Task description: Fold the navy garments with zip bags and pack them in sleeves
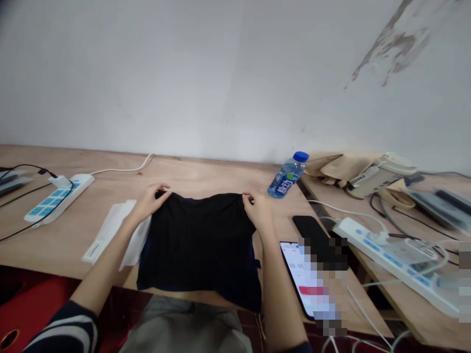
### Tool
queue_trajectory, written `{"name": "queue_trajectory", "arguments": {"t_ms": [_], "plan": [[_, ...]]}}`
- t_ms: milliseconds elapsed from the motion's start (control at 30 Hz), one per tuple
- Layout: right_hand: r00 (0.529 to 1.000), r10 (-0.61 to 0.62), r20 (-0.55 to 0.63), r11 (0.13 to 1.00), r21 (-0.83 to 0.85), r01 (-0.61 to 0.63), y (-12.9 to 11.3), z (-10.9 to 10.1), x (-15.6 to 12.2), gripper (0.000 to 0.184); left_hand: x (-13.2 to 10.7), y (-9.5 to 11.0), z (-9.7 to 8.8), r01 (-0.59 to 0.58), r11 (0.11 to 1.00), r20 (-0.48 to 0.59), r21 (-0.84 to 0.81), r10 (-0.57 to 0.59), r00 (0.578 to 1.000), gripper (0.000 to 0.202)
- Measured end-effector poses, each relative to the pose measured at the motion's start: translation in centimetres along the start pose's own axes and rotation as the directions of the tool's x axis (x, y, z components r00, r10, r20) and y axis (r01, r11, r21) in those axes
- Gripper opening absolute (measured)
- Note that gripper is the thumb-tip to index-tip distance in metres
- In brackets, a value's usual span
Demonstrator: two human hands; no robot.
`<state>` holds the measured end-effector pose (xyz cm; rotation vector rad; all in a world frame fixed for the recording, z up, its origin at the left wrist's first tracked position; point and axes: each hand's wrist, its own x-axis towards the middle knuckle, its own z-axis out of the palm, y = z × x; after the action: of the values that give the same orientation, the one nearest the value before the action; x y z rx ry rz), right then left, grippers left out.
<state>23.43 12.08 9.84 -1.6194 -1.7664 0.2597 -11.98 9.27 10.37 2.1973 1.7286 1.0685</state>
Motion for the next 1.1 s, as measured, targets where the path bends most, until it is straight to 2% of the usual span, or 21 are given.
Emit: {"name": "queue_trajectory", "arguments": {"t_ms": [100,167,267,367,467,633,733,833,933,1000,1100], "plan": [[0.999,-0.035,0.034,0.999,-0.008,0.035,0.6,1.7,-1.3,0.036,-1.8,0.3,2.7,0.000,0.998,0.020,0.057,-0.001,1.000,0.032],[0.996,-0.083,0.030,0.996,-0.024,0.084,-0.1,2.0,-3.6,0.041,-4.0,1.5,3.8,-0.022,0.994,0.068,0.108,0.015,0.998,0.035],[0.978,-0.202,0.045,0.970,-0.126,0.206,-1.8,2.5,-8.4,0.042,-7.9,3.1,5.2,-0.083,0.984,0.215,0.158,0.048,0.975,0.044],[0.972,-0.218,0.086,0.948,-0.219,0.232,-2.5,3.8,-12.5,0.043,-10.7,3.2,6.6,-0.041,0.975,0.291,0.218,-0.025,0.957,0.062],[0.971,-0.187,0.146,0.939,-0.264,0.221,-1.6,5.0,-14.4,0.050,-11.6,2.4,7.6,0.037,0.965,0.270,0.260,-0.110,0.957,0.076],[0.974,-0.127,0.187,0.925,-0.333,0.185,-0.7,5.0,-13.5,0.051,-10.6,2.2,7.7,0.078,0.956,0.244,0.282,-0.150,0.958,0.080],[0.981,-0.136,0.135,0.923,-0.342,0.175,-1.9,4.6,-12.2,0.046,-9.6,2.8,7.6,0.062,0.954,0.205,0.293,-0.126,0.971,0.075],[0.984,-0.170,0.059,0.913,-0.367,0.179,-3.1,5.2,-10.7,0.045,-8.7,3.2,8.0,0.021,0.954,0.208,0.300,-0.086,0.974,0.073],[0.987,-0.156,0.043,0.895,-0.417,0.159,-2.9,6.6,-9.5,0.049,-8.0,3.0,8.8,0.107,0.936,0.216,0.336,-0.187,0.958,0.073],[0.993,-0.096,0.071,0.892,-0.436,0.117,-2.3,7.4,-9.0,0.052,-7.8,2.7,9.4,0.189,0.910,0.189,0.368,-0.273,0.943,0.074],[0.995,-0.015,0.097,0.896,-0.440,0.056,-1.5,8.2,-9.0,0.056,-7.8,2.6,10.1,0.244,0.885,0.140,0.397,-0.321,0.937,0.076]]}}
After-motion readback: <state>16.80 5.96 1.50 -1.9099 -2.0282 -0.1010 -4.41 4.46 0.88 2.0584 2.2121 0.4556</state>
